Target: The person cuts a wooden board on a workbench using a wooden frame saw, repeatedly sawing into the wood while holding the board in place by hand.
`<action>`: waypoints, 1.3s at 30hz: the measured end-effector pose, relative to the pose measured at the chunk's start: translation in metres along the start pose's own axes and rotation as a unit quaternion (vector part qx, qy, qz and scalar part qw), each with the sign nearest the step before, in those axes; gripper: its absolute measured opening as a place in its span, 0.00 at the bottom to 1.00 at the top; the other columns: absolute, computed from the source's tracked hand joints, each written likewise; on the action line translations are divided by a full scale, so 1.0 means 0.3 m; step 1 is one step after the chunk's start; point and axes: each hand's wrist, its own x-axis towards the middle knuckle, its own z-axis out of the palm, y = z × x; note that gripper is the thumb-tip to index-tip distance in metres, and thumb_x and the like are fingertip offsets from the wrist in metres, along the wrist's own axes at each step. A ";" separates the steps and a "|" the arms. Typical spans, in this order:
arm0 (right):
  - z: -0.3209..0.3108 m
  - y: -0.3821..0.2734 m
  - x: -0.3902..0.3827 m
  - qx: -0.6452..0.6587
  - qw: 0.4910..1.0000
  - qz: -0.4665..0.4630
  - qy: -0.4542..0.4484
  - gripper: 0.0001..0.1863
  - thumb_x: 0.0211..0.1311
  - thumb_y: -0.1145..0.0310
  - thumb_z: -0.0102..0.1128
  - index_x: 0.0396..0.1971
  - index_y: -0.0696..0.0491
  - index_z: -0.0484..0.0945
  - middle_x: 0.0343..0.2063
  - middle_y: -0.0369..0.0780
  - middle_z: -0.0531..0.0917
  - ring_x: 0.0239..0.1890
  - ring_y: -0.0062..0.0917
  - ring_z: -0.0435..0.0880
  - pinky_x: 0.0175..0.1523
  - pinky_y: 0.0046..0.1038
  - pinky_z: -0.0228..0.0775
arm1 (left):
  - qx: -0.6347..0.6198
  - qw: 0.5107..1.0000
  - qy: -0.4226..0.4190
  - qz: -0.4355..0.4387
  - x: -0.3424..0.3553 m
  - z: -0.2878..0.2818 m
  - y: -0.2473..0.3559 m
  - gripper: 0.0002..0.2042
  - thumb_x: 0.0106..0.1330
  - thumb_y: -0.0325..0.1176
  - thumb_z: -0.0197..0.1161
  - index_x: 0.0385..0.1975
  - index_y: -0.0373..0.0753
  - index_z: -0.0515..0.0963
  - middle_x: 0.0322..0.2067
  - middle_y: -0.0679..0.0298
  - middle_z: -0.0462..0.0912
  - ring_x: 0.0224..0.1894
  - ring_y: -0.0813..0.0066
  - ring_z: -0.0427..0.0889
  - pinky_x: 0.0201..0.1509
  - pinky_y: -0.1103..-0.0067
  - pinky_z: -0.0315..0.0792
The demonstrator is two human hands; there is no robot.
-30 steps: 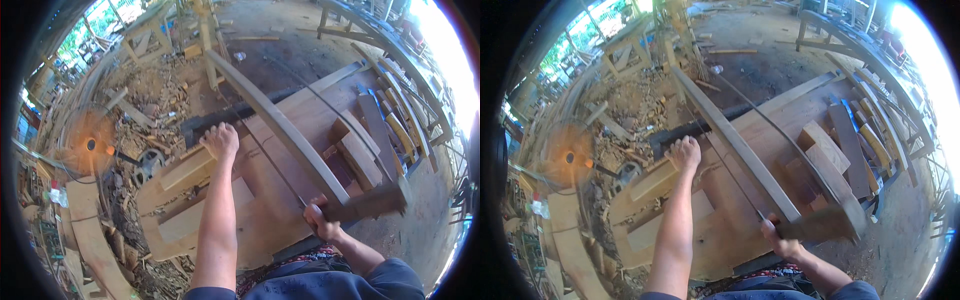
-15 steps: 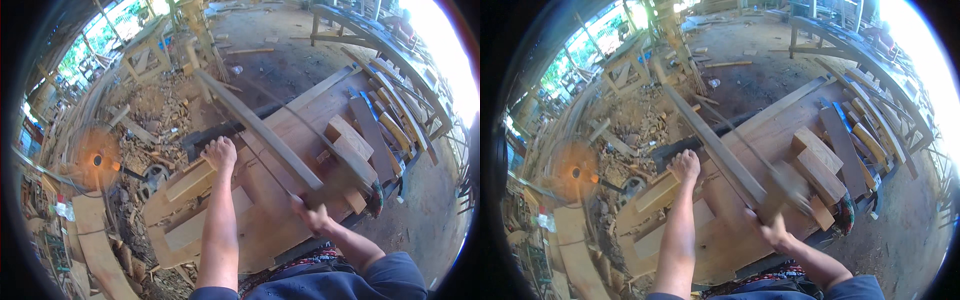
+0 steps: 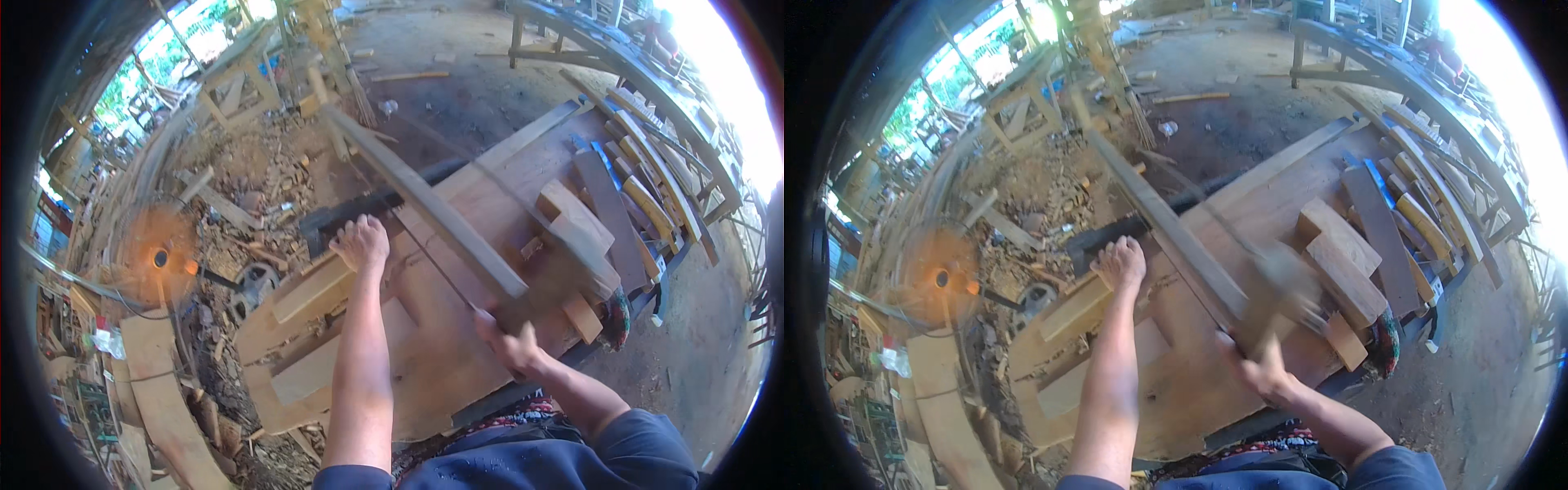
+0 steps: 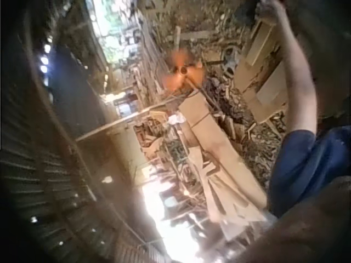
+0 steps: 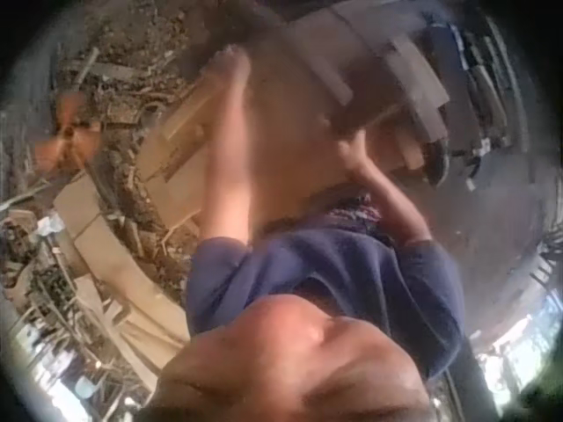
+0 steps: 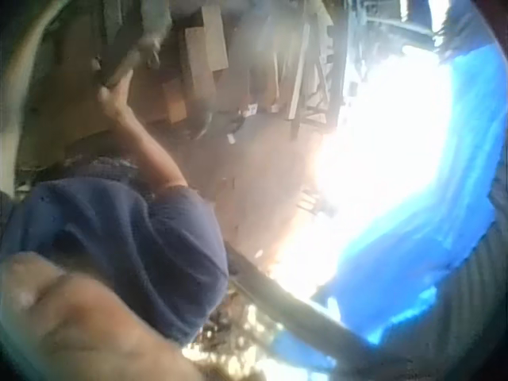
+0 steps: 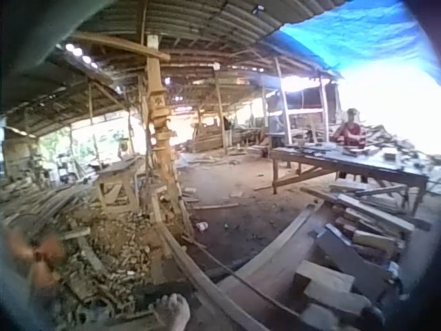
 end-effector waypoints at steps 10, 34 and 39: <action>0.174 -0.043 0.380 0.041 0.996 -0.055 0.051 0.11 0.55 0.68 0.61 0.27 0.62 0.73 0.17 0.39 0.72 0.22 0.22 0.69 0.28 0.33 0.66 | 0.006 1.000 -0.010 0.011 0.002 0.009 0.000 0.19 0.69 0.46 0.42 0.40 0.47 0.81 0.45 0.60 0.82 0.53 0.62 0.75 0.61 0.58 0.57; -0.053 0.006 -0.068 0.020 0.999 0.022 -0.027 0.11 0.62 0.64 0.56 0.25 0.57 0.76 0.16 0.36 0.69 0.21 0.20 0.68 0.25 0.29 0.61 | 0.008 1.000 0.022 0.019 0.012 -0.016 0.033 0.19 0.68 0.44 0.42 0.36 0.46 0.82 0.41 0.59 0.83 0.48 0.60 0.78 0.57 0.60 0.60; 0.171 -0.019 0.339 0.051 0.991 -0.106 0.057 0.09 0.53 0.70 0.58 0.28 0.62 0.74 0.17 0.43 0.73 0.23 0.23 0.70 0.30 0.32 0.67 | 0.015 1.000 -0.004 0.015 0.008 0.005 0.015 0.20 0.69 0.45 0.40 0.40 0.47 0.82 0.44 0.59 0.82 0.52 0.62 0.76 0.60 0.61 0.59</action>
